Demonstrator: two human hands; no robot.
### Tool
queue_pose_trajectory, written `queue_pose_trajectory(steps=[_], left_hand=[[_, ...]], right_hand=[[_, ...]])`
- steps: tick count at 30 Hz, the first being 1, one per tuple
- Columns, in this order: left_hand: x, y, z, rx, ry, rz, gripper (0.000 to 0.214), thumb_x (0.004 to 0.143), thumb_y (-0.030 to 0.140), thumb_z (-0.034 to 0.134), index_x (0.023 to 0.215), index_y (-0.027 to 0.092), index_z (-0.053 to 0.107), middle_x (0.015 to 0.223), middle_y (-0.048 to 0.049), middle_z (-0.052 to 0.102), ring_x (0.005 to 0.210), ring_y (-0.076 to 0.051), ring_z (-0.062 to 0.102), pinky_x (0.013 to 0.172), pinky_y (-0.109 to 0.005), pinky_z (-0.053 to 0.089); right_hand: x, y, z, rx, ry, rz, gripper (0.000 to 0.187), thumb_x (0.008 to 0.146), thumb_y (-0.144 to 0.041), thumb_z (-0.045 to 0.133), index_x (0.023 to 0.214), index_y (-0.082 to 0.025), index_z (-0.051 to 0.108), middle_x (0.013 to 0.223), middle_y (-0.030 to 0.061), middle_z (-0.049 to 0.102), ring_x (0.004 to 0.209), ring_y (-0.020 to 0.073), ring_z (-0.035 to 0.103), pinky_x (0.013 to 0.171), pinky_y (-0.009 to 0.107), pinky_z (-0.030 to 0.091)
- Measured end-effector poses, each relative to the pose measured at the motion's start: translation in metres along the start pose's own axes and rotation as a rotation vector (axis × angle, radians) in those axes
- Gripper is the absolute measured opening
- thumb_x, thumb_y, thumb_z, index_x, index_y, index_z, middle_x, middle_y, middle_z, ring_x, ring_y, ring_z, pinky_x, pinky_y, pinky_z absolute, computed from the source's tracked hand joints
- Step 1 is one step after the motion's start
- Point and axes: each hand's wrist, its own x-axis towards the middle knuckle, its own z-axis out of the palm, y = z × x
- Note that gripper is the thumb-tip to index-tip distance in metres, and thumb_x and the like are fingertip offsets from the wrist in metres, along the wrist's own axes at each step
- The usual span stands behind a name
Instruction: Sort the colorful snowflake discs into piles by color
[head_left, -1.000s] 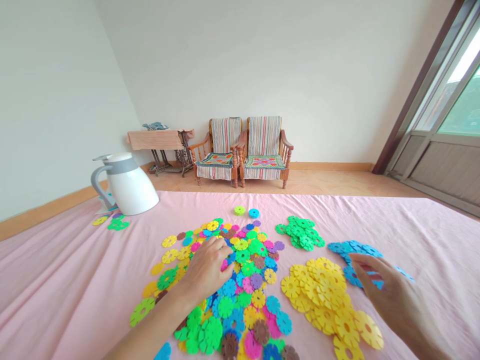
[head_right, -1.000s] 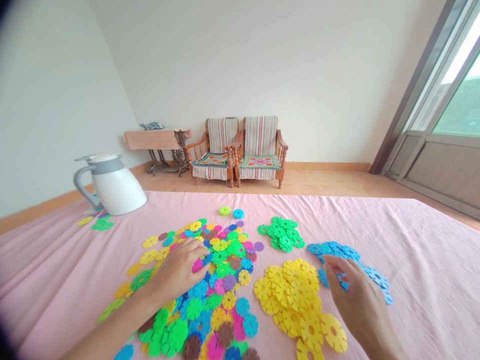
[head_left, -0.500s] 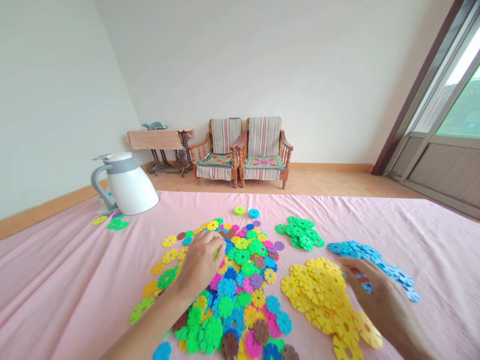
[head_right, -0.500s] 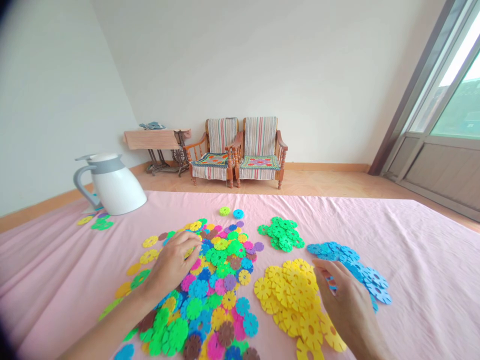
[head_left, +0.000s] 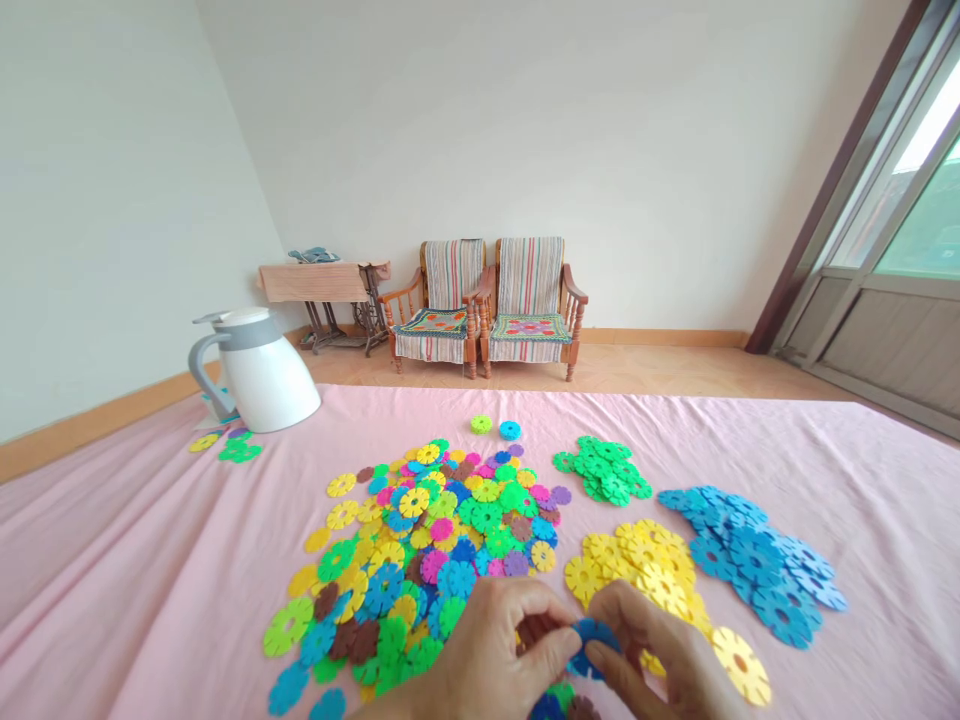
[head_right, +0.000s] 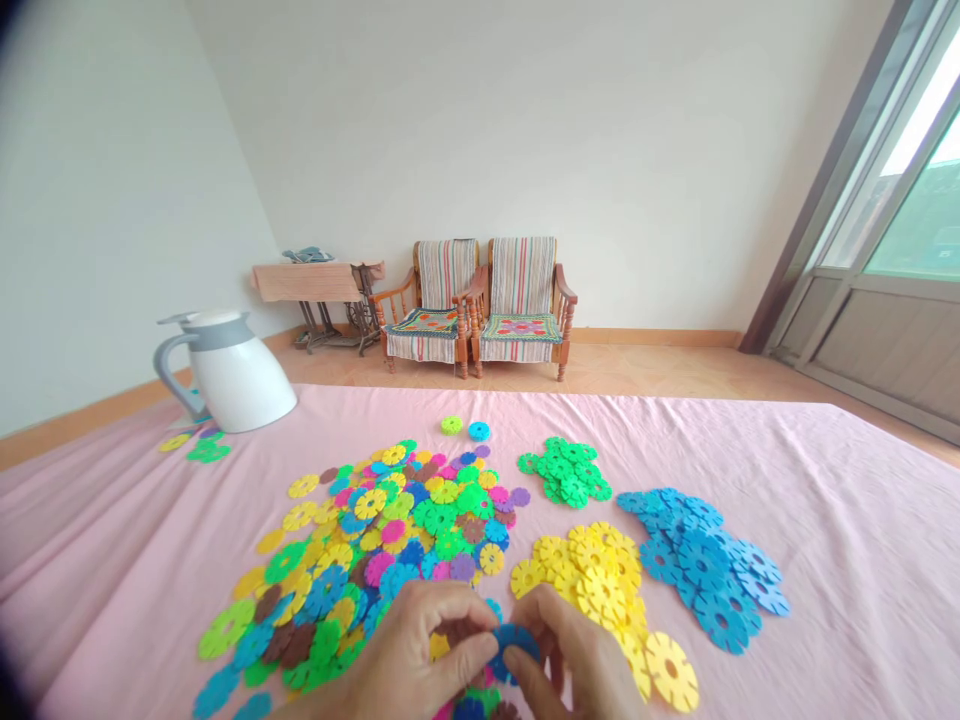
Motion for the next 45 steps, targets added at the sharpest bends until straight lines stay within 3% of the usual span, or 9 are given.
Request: queue_pose_trajectory(steps=[8, 12, 17, 21, 25, 28, 35, 40, 45], left_hand=[[0.026, -0.051, -0.061, 0.550, 0.121, 0.092, 0.038, 0.077, 0.010, 0.058, 0.110, 0.027, 0.067, 0.108, -0.0039, 0.064, 0.104, -0.023, 0.053, 0.095, -0.039, 0.041], [0.035, -0.070, -0.070, 0.616, 0.097, 0.119, 0.041, 0.075, 0.012, 0.061, 0.113, 0.028, 0.066, 0.106, -0.0041, 0.064, 0.102, -0.022, 0.054, 0.093, -0.038, 0.042], [0.038, -0.073, -0.070, 0.578, 0.123, 0.121, 0.031, 0.081, 0.012, 0.052, 0.101, 0.024, 0.071, 0.098, -0.0045, 0.068, 0.098, -0.021, 0.057, 0.090, -0.036, 0.044], [0.039, -0.071, -0.074, 0.402, 0.279, 0.073, 0.024, 0.086, 0.021, 0.048, 0.092, 0.020, 0.072, 0.091, -0.0058, 0.067, 0.088, -0.019, 0.061, 0.082, -0.032, 0.047], [0.037, -0.064, -0.066, 0.015, 0.219, -0.108, 0.023, 0.084, 0.031, 0.052, 0.091, 0.014, 0.066, 0.069, -0.0023, 0.062, 0.063, -0.016, 0.061, 0.059, -0.027, 0.048], [0.030, -0.052, -0.048, -0.247, 0.141, -0.191, 0.024, 0.081, 0.033, 0.057, 0.095, 0.013, 0.059, 0.066, 0.0003, 0.061, 0.059, -0.015, 0.062, 0.056, -0.025, 0.048], [0.008, -0.011, -0.006, -0.310, -0.027, -0.167, 0.010, 0.082, 0.024, 0.059, 0.087, 0.015, 0.059, 0.074, -0.0019, 0.065, 0.068, -0.013, 0.063, 0.064, -0.022, 0.049], [0.007, -0.014, -0.007, -0.144, 0.027, -0.072, 0.008, 0.083, 0.021, 0.058, 0.090, 0.018, 0.060, 0.079, -0.0022, 0.068, 0.074, -0.014, 0.064, 0.070, -0.024, 0.051], [0.008, -0.032, -0.024, 0.276, 0.130, 0.083, 0.016, 0.087, 0.019, 0.052, 0.088, 0.023, 0.067, 0.086, -0.0005, 0.069, 0.084, -0.015, 0.063, 0.079, -0.026, 0.048]], right_hand=[[0.021, 0.099, -0.102, -0.333, 0.431, 0.253, 0.039, 0.075, -0.054, 0.050, 0.091, -0.022, 0.067, 0.064, 0.0026, 0.067, 0.055, 0.0191, 0.061, 0.052, 0.030, 0.048], [0.021, 0.132, -0.121, -0.448, 0.512, 0.310, 0.046, 0.071, -0.056, 0.046, 0.091, -0.021, 0.067, 0.078, 0.0075, 0.069, 0.069, 0.0250, 0.065, 0.059, 0.037, 0.050], [0.015, 0.143, -0.116, -0.515, 0.525, 0.314, 0.047, 0.078, -0.057, 0.043, 0.099, -0.022, 0.064, 0.100, 0.0097, 0.066, 0.080, 0.0263, 0.066, 0.070, 0.040, 0.051], [0.013, 0.131, -0.105, -0.476, 0.482, 0.261, 0.041, 0.083, -0.052, 0.043, 0.104, -0.023, 0.063, 0.104, 0.0090, 0.066, 0.078, 0.0233, 0.067, 0.067, 0.037, 0.052], [0.014, 0.090, -0.078, -0.421, 0.351, 0.113, 0.032, 0.086, -0.046, 0.045, 0.101, -0.026, 0.065, 0.095, 0.0051, 0.069, 0.072, 0.0185, 0.067, 0.065, 0.032, 0.054], [0.013, 0.046, -0.050, -0.309, 0.204, -0.024, 0.025, 0.087, -0.040, 0.048, 0.096, -0.025, 0.066, 0.090, 0.0038, 0.070, 0.070, 0.0155, 0.066, 0.063, 0.027, 0.054], [0.008, -0.019, 0.001, 0.042, -0.014, 0.008, 0.016, 0.087, -0.032, 0.049, 0.087, -0.022, 0.061, 0.070, -0.0004, 0.066, 0.060, 0.0115, 0.060, 0.055, 0.021, 0.047], [0.018, -0.009, -0.004, -0.003, -0.014, 0.111, 0.018, 0.086, -0.033, 0.047, 0.077, -0.021, 0.057, 0.065, -0.0013, 0.062, 0.058, 0.0122, 0.057, 0.053, 0.022, 0.044], [0.063, 0.039, -0.040, -0.251, 0.167, 0.117, 0.017, 0.082, -0.033, 0.049, 0.084, -0.021, 0.061, 0.067, -0.0003, 0.065, 0.061, 0.0158, 0.060, 0.058, 0.027, 0.044]])
